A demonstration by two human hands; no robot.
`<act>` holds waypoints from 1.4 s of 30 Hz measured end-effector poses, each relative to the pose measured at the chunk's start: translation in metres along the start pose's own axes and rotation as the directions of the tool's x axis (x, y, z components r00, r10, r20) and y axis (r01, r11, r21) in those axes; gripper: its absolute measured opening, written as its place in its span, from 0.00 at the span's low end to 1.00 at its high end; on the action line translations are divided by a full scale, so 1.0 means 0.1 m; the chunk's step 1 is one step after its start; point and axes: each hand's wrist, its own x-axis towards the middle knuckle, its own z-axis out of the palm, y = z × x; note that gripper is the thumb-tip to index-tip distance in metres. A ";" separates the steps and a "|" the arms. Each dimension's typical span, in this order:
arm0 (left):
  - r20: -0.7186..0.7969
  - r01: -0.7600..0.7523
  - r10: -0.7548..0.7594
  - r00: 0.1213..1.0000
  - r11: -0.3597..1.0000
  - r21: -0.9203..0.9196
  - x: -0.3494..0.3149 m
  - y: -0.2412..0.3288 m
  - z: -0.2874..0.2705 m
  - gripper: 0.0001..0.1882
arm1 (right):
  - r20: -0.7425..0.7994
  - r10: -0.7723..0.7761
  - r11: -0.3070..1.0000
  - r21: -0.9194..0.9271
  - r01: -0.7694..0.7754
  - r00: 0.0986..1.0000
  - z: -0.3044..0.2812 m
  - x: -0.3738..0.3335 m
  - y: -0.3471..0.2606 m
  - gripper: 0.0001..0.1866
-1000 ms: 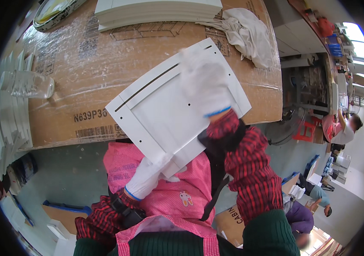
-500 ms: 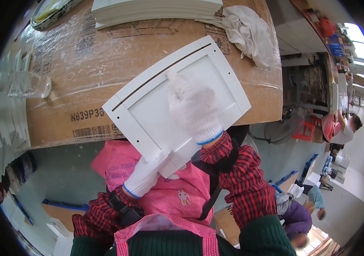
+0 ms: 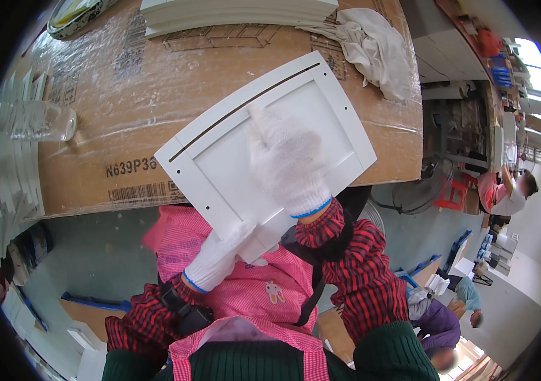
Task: Cleaning and inspecting small white cabinet door panels to remove debris or excess glue using a scraper and cloth.
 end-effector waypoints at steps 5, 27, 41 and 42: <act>-0.011 -0.074 0.074 0.997 0.996 0.045 0.00 -0.01 -0.01 0.25 | 0.010 0.061 0.998 -0.028 -0.061 0.998 0.03 -0.01 -0.16 0.15; -0.014 -0.033 0.035 0.999 0.990 0.136 0.04 0.03 -0.03 0.23 | 0.203 -0.389 0.921 0.112 0.374 0.899 0.27 0.09 -0.47 0.16; 0.070 -0.014 0.014 0.997 1.000 0.000 0.02 0.06 -0.01 0.22 | 0.386 -0.746 0.626 0.130 0.769 0.542 0.24 0.45 -0.56 0.15; 0.073 -0.013 0.013 0.997 1.000 -0.001 0.02 0.05 0.00 0.22 | 0.387 -0.745 0.627 0.128 0.769 0.543 0.28 0.51 -0.57 0.15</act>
